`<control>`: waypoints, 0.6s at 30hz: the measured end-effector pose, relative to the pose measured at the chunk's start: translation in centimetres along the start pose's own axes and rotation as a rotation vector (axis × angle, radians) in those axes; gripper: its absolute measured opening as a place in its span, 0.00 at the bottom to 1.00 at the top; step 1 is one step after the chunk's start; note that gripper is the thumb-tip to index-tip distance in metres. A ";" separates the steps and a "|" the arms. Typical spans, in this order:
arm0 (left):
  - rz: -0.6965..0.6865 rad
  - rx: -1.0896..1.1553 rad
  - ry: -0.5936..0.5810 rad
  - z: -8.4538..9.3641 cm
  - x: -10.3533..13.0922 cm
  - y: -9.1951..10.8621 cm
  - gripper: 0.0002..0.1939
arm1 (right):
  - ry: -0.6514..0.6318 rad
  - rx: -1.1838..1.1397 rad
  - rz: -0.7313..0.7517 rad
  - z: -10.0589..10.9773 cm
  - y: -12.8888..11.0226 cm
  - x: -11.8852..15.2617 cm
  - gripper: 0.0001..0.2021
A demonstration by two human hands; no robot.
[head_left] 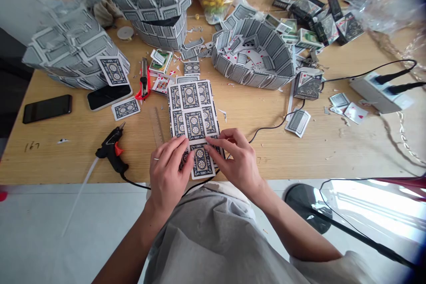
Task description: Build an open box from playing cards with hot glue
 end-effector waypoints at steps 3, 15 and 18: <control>0.004 0.017 0.002 0.0 0.0 0.0 0.20 | -0.005 0.006 -0.017 0.1 0.1 -0.1 0.08; 0.019 0.066 0.030 0.2 -0.1 -0.1 0.19 | -0.028 0.025 -0.040 0.0 0.4 -0.8 0.09; 0.078 0.110 0.034 0.4 -0.2 -0.6 0.18 | 0.019 0.051 -0.074 0.5 0.6 -0.4 0.13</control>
Point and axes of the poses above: each hand's wrist, its own x-axis away from the middle knuckle, its own z-axis out of the back of the hand, y = z × x, the point moved 10 cm from there along -x, towards the middle knuckle, and after that the axes turned 8 degrees about -y, right-handed, at the moved point
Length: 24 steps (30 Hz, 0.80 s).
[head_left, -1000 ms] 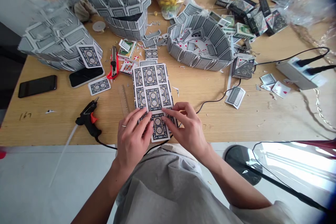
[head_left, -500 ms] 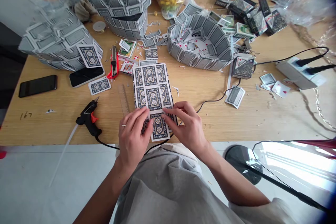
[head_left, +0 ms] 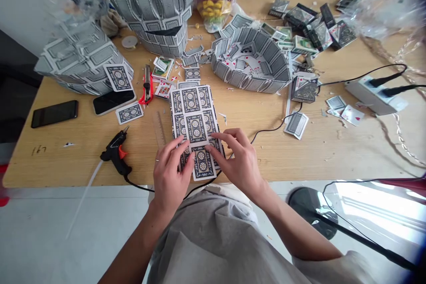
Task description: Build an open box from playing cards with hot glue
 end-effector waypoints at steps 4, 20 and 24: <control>0.008 0.011 -0.008 0.0 0.0 -0.5 0.13 | -0.027 -0.066 0.107 0.0 -1.0 0.1 0.11; -0.067 -0.024 -0.143 -0.5 0.1 -0.4 0.13 | -0.187 -0.032 0.262 -0.2 -2.1 1.4 0.09; -0.055 -0.021 -0.141 -0.6 0.1 -0.5 0.14 | -0.179 -0.021 0.270 -0.1 -2.6 1.5 0.08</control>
Point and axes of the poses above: each hand's wrist, its own x-axis away from the middle knuckle, its own z-axis out of the back of the hand, y = z × x, the point moved 10 cm from there along -x, towards the middle knuckle, and after that the axes turned 8 degrees about -y, right-handed, at the moved point
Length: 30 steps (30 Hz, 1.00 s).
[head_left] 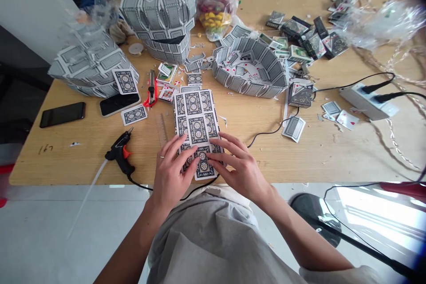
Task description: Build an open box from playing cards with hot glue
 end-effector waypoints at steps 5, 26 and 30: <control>-0.016 0.008 0.003 0.2 -0.1 0.4 0.16 | -0.020 0.004 0.059 -0.5 -0.9 -0.2 0.11; 1.091 -0.151 -0.131 8.9 9.6 -18.8 0.24 | -0.257 0.157 0.225 -1.3 -4.4 0.3 0.10; 1.157 0.098 -0.056 8.2 11.3 -19.9 0.20 | -0.271 0.108 0.146 -1.1 -3.9 0.0 0.10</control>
Point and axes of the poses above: each hand's wrist, its own x-axis away from the middle knuckle, its own z-axis out of the back of the hand, y = z × x, the point moved 10 cm from there along -x, towards the middle knuckle, and after that the axes turned 8 degrees about -y, right-handed, at the moved point
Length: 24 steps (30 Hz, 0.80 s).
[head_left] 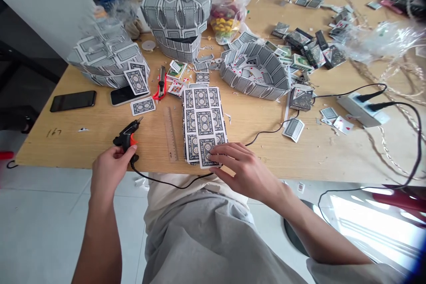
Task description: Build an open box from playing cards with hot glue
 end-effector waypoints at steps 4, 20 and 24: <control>-0.084 0.612 -0.120 -1.3 0.6 -0.6 0.17 | -0.024 -0.070 -0.036 0.3 0.3 -0.2 0.10; -0.512 0.614 -0.494 -6.8 10.2 4.2 0.18 | -0.177 -0.220 -0.140 2.1 2.1 -1.9 0.11; -0.543 0.435 -0.520 -8.5 12.3 5.5 0.18 | -0.173 -0.257 -0.170 2.3 2.7 -2.0 0.11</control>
Point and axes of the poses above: each hand's wrist, its own x-axis away from the middle knuckle, its own z-axis out of the back of the hand, y = z × x, the point moved 10 cm from there along -x, towards the middle knuckle, and after that the axes turned 8 degrees about -y, right-handed, at the moved point
